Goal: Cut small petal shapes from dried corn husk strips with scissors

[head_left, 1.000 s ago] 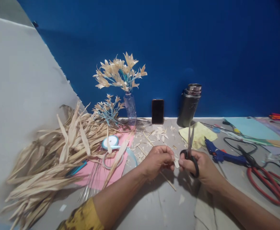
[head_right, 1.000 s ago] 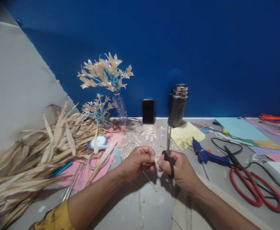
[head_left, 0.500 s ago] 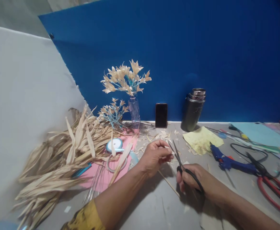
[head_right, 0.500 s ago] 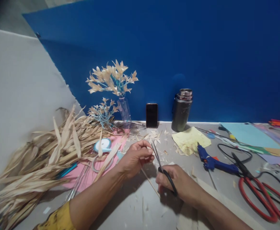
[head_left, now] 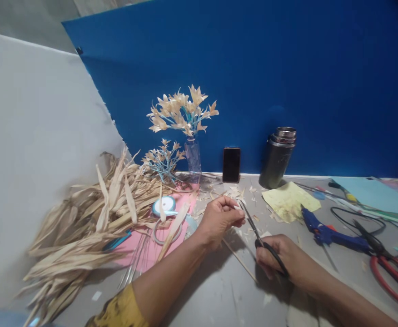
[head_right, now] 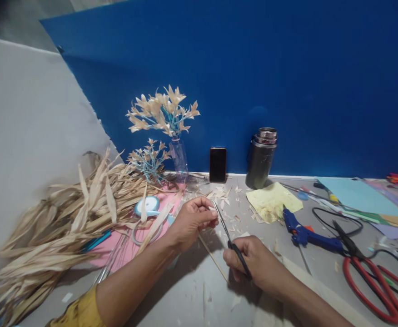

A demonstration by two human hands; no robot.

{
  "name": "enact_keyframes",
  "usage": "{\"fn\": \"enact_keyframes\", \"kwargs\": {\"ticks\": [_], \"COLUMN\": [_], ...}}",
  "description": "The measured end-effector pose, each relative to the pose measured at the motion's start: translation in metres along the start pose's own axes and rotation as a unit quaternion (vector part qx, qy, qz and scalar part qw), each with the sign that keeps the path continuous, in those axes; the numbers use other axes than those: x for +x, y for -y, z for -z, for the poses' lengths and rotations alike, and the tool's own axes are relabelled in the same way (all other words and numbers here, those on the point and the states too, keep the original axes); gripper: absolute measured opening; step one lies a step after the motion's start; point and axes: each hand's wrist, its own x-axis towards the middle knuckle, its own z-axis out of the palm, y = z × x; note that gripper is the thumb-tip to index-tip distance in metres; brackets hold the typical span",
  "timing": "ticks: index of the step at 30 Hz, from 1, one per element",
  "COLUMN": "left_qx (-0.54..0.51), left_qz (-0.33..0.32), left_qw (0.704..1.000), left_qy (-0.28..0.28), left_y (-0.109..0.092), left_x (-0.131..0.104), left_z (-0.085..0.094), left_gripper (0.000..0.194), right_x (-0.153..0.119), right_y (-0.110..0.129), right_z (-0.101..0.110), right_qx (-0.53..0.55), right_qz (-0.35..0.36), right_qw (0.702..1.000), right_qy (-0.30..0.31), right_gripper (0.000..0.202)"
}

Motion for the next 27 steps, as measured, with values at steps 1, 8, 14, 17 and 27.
{"fn": "enact_keyframes", "kwargs": {"ticks": [1,8,14,17,27], "left_qx": [0.0,-0.004,-0.005,-0.009,0.016], "left_qz": [0.0,0.006,0.005,0.008,0.029], "left_qw": [1.0,1.0,1.0,1.0,0.999], "left_qy": [0.0,-0.002,-0.001,-0.003,0.026], "left_y": [0.0,0.0,0.002,0.001,0.006], "left_x": [0.0,0.001,0.002,0.001,-0.003], "left_z": [0.0,0.0,0.0,0.0,-0.001], "left_gripper": [0.036,0.04,0.04,0.04,0.035], "right_x": [0.0,-0.002,-0.001,0.001,0.004], "right_y": [-0.001,0.0,0.007,0.001,0.001], "right_z": [0.0,0.001,0.0,0.0,0.001], "right_qx": [0.002,0.031,-0.003,-0.002,0.12], "right_qz": [-0.004,-0.013,0.003,-0.019,-0.024], "right_qw": [1.0,0.999,1.0,1.0,0.983], "right_qy": [0.0,0.001,0.016,0.009,-0.138], "right_gripper": [0.055,0.055,0.056,0.053,0.032]}}
